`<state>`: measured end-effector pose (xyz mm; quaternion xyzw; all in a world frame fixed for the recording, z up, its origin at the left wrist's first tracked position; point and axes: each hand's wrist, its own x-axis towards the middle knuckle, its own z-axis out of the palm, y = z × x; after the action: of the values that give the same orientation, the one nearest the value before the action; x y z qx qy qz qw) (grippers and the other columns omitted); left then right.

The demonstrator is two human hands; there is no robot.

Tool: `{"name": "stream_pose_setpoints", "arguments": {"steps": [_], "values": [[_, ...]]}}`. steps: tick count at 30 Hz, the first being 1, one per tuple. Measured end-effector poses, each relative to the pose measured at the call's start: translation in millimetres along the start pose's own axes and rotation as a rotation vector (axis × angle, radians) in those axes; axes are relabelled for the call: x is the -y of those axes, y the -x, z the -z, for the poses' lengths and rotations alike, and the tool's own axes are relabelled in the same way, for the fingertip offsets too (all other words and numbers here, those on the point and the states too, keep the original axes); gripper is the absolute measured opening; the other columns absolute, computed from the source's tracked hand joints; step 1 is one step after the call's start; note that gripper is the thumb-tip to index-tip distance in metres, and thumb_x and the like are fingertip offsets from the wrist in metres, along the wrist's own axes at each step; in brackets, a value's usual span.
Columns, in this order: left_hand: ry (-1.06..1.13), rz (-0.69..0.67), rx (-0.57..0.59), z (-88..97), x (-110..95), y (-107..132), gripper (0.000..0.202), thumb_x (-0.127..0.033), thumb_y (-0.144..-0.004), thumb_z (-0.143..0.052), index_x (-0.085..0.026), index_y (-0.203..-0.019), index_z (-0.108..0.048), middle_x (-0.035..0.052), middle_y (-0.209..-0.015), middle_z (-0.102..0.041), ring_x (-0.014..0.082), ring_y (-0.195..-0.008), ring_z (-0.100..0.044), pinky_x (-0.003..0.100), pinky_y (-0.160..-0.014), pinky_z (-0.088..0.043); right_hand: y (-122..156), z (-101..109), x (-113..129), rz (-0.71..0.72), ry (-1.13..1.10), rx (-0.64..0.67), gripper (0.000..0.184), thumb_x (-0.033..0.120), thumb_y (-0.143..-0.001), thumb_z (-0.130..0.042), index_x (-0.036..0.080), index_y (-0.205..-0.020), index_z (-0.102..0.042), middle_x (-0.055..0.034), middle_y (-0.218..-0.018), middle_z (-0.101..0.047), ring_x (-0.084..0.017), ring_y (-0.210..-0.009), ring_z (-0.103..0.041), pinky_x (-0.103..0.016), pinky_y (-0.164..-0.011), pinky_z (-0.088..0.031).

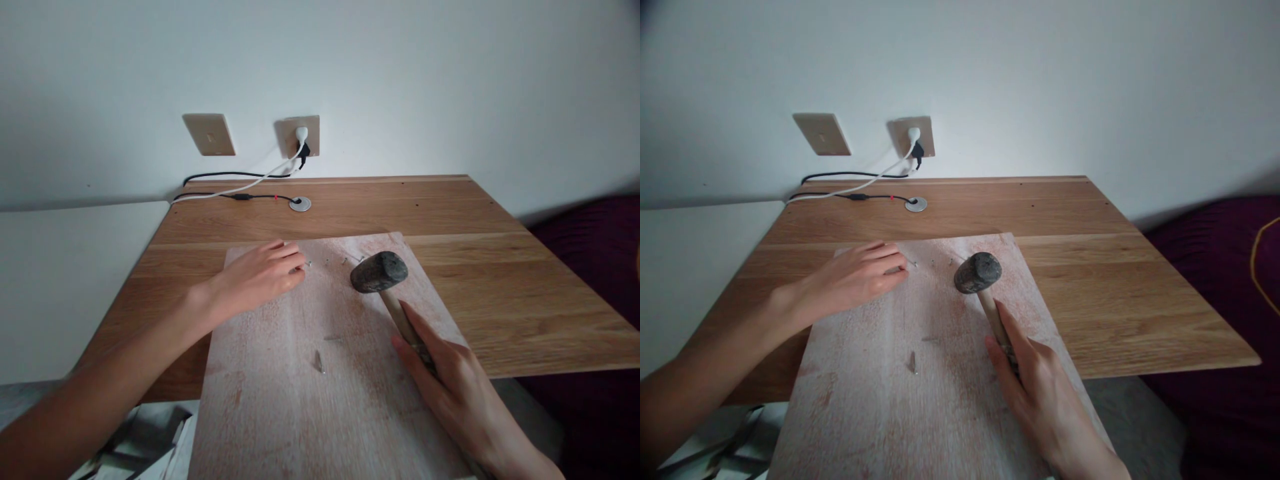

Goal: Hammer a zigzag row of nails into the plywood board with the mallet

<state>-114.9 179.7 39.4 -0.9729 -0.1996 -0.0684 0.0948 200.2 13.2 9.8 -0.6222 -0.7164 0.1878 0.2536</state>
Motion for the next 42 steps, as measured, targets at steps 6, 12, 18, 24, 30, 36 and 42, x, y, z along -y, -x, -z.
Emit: {"name": "stream_pose_setpoints", "arguments": {"steps": [6,12,18,24,30,36,42], "values": [[0.294,0.074,-0.175,-10.1,6.7,4.4,0.015,-0.01,-0.101,-0.064,-0.019,-0.092,-0.072,0.005,-0.101,-0.072,0.0199,-0.095,-0.067,0.033,-0.086,-0.056,0.6,0.3,-1.4,-0.014,0.011,-0.009,0.066,0.051,-0.115,-0.042,-0.001,-0.15,-0.063,-0.0115,-0.081,-0.086,-0.026,-0.067,-0.084,-0.03,-0.056,-0.061],[0.7,0.471,-0.447,-37.3,17.6,16.0,0.008,-0.016,-0.091,-0.072,-0.022,-0.094,-0.076,0.0003,-0.093,-0.067,0.0135,-0.083,-0.064,0.027,-0.078,-0.056,0.6,-0.3,-1.5,-0.017,-0.006,0.0,0.066,0.05,-0.115,-0.042,-0.002,-0.151,-0.061,-0.01,-0.076,-0.084,-0.026,-0.063,-0.082,-0.03,-0.054,-0.06],[0.793,0.507,-0.396,-40.7,20.8,16.6,0.008,-0.031,-0.093,-0.08,-0.024,-0.093,-0.082,0.0004,-0.091,-0.066,0.0147,-0.084,-0.064,0.031,-0.083,-0.056,1.0,-1.0,-2.8,-0.016,0.01,0.006,0.067,0.052,-0.115,-0.042,-0.001,-0.151,-0.061,-0.0089,-0.074,-0.083,-0.026,-0.062,-0.081,-0.031,-0.053,-0.06],[0.819,0.53,-0.359,-42.9,20.5,14.9,0.009,-0.034,-0.092,-0.083,-0.026,-0.094,-0.085,0.0007,-0.091,-0.068,0.0145,-0.082,-0.063,0.031,-0.082,-0.055,-0.8,1.0,0.6,-0.03,0.015,0.006,0.067,0.054,-0.114,-0.042,0.001,-0.149,-0.064,-0.0082,-0.072,-0.083,-0.025,-0.059,-0.079,-0.032,-0.053,-0.061],[0.886,0.518,-0.317,-43.7,18.5,12.7,0.012,-0.033,-0.093,-0.08,-0.022,-0.092,-0.083,0.0016,-0.087,-0.074,0.0135,-0.076,-0.065,0.026,-0.071,-0.054,-0.4,0.1,-0.2,-0.05,0.016,0.016,0.066,0.055,-0.114,-0.044,0.004,-0.153,-0.062,-0.0079,-0.076,-0.084,-0.026,-0.066,-0.081,-0.03,-0.053,-0.059],[0.891,0.549,-0.29,-40.7,17.2,12.5,0.007,-0.028,-0.092,-0.076,-0.021,-0.09,-0.079,-0.0001,-0.085,-0.079,0.0145,-0.077,-0.069,0.028,-0.076,-0.057,0.8,0.2,-1.7,-0.055,0.021,0.026,0.068,0.055,-0.114,-0.044,0.002,-0.154,-0.061,-0.0088,-0.077,-0.084,-0.027,-0.066,-0.081,-0.031,-0.054,-0.06],[0.883,0.544,-0.288,-40.3,15.4,11.9,0.006,-0.023,-0.09,-0.073,-0.02,-0.086,-0.074,0.0006,-0.084,-0.079,0.0143,-0.077,-0.07,0.028,-0.077,-0.058,1.5,0.1,-3.6,-0.054,0.022,0.02,0.068,0.056,-0.114,-0.044,0.004,-0.154,-0.061,-0.0072,-0.074,-0.082,-0.026,-0.066,-0.081,-0.032,-0.055,-0.06]]}}
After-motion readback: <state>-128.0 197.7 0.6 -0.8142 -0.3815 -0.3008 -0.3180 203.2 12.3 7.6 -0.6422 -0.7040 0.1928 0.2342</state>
